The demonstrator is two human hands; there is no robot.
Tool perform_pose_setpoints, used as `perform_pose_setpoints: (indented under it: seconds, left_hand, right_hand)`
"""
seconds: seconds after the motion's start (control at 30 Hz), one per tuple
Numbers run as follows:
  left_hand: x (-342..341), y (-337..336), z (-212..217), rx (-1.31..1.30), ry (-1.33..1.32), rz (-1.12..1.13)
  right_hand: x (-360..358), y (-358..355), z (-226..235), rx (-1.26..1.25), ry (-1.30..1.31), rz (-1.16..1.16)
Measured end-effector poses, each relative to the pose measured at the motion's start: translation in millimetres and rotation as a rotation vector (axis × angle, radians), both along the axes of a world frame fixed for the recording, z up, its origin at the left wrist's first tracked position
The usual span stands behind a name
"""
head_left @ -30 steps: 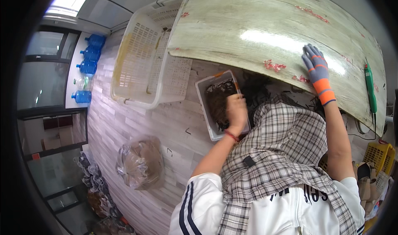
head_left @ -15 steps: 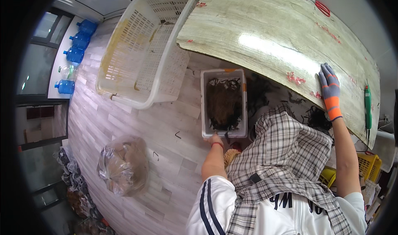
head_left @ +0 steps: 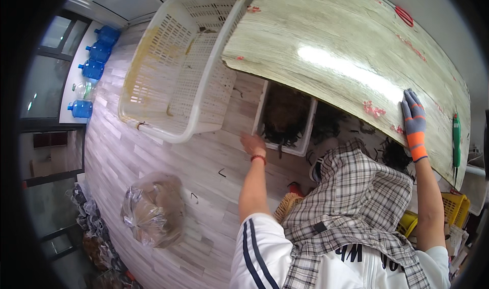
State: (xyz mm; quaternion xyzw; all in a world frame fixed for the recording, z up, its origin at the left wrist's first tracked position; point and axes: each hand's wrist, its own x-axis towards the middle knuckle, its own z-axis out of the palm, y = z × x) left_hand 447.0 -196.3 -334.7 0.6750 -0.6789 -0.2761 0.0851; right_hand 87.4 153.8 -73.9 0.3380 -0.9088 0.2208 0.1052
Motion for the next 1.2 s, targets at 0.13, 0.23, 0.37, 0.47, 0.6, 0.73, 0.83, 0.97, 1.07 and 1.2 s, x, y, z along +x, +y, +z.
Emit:
perform_pose_setpoints:
  seconds: [0.13, 0.23, 0.37, 0.47, 0.6, 0.73, 0.83, 0.97, 1.07, 1.2]
  left_hand:
    - [10.9, -100.0, 123.5, -1.019, -0.259, -0.363]
    - [47.4, -161.6, 155.2, -0.506, -0.403, -0.332]
    - [65.6, -178.2, 165.2, -0.173, -0.428, -0.403]
    - [87.8, -160.2, 159.4, -0.252, -0.433, -0.426]
    - [150.6, -119.6, 160.5, -0.223, -0.499, -0.396]
    - [216.2, -63.1, 173.8, -0.152, -0.560, -0.388]
    - [266.1, -15.3, 177.7, -0.132, -0.557, -0.350]
    - [330.7, 41.7, 181.4, -0.049, -0.483, -0.342]
    - [357.7, 67.6, 189.2, 0.013, -0.378, -0.359]
    - [391.8, 88.9, 175.9, 0.074, -0.337, -0.313]
  right_hand:
    - [2.6, 7.3, 1.3, 0.010, 0.002, -0.023]
    - [0.0, 4.4, 2.9, 0.000, 0.017, 0.003]
    - [-0.9, 5.9, 4.5, -0.005, 0.005, 0.024]
    - [2.3, 7.2, 9.0, 0.006, 0.014, 0.012]
    - [-1.3, 8.8, 3.5, -0.030, 0.015, 0.028]
    - [-2.2, 11.3, 0.1, -0.037, 0.018, 0.017]
    - [-5.7, 11.7, -2.8, -0.060, 0.024, 0.021]
    - [-9.8, 17.4, -10.1, -0.073, 0.026, 0.016]
    - [-7.9, 13.5, -7.5, -0.076, 0.030, 0.017]
    - [-3.4, 10.4, -2.6, -0.065, 0.009, -0.019]
